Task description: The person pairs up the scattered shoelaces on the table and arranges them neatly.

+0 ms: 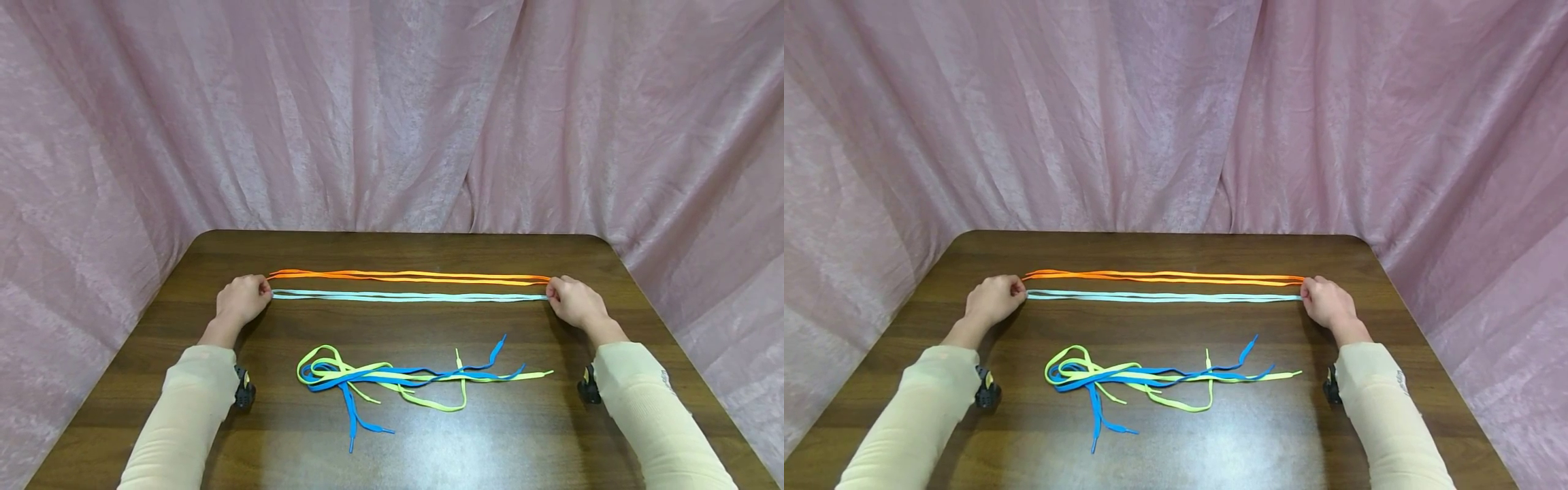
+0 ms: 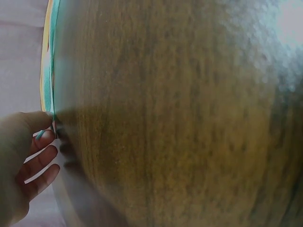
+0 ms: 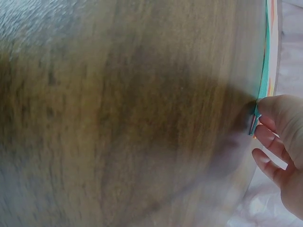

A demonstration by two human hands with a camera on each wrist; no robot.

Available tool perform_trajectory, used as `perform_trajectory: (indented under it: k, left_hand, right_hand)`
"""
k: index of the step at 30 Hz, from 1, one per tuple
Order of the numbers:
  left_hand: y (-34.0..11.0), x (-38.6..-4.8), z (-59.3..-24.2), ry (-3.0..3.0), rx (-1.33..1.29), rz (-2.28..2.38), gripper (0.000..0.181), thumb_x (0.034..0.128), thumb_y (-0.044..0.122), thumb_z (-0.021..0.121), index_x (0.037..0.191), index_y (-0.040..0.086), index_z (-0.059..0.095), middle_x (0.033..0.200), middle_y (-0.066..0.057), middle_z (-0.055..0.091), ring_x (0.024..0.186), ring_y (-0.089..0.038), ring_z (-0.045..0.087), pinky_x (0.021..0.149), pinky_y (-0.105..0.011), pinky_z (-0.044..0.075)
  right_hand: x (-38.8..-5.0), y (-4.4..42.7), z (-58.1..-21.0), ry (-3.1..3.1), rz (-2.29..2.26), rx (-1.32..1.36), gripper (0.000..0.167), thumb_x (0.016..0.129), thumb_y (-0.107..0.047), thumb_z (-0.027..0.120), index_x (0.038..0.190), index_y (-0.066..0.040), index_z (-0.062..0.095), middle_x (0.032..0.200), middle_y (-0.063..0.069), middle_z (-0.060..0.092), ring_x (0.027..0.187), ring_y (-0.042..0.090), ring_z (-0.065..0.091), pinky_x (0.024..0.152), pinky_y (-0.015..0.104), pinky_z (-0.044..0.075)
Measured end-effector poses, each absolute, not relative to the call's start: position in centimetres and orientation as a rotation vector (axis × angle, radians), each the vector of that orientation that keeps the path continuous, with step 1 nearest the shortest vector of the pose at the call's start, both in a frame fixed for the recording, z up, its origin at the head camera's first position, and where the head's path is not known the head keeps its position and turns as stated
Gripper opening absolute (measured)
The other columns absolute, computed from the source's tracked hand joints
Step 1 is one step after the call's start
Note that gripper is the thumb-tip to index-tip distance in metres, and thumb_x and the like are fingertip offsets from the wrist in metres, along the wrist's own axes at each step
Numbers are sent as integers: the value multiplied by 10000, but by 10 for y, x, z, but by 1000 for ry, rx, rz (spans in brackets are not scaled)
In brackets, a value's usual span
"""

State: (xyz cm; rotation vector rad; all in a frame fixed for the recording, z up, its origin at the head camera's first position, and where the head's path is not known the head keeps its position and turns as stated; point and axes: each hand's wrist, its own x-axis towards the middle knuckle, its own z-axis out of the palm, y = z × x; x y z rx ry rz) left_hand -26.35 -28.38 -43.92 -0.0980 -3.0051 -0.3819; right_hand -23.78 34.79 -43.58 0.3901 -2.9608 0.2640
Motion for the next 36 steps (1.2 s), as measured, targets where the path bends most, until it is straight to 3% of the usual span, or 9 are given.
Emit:
perform_trajectory:
  k: [15, 21, 31, 36]
  left_hand:
    - [-283, -259, -435, -2983, -96, -395, 76, 804, 203, 627, 783, 134, 605, 809, -68, 552, 718, -288, 548, 519, -400, 395]
    - [-283, -259, -435, -2974, -138, -383, 82, 802, 218, 638, 797, 142, 610, 808, -54, 559, 730, -291, 564, 511, -414, 400]
    - [-272, -252, -419, -2976, -267, -347, 135, 828, 221, 634, 926, 128, 646, 922, -64, 608, 811, -301, 604, 569, -469, 451]
    - [-260, -246, -411, -2956, -345, -319, 208, 831, 215, 641, 1012, 112, 655, 1031, -89, 624, 880, -334, 617, 615, -503, 476]
  right_hand:
    - [-239, 352, -437, -2990, 324, 446, 69, 784, -80, 628, 808, -110, 569, 770, 19, 526, 678, 160, 511, 571, 339, 408]
    - [-234, 350, -435, -2989, 319, 471, 78, 793, -107, 638, 856, -100, 592, 821, 43, 551, 712, 190, 549, 598, 392, 442]
    - [-226, 346, -429, -2873, 288, 598, 144, 783, -87, 678, 917, -75, 624, 901, 97, 570, 779, 278, 585, 626, 437, 468]
    - [-221, 341, -427, -2826, 261, 685, 245, 782, -94, 691, 1016, -64, 628, 955, 101, 585, 858, 314, 584, 692, 457, 473]
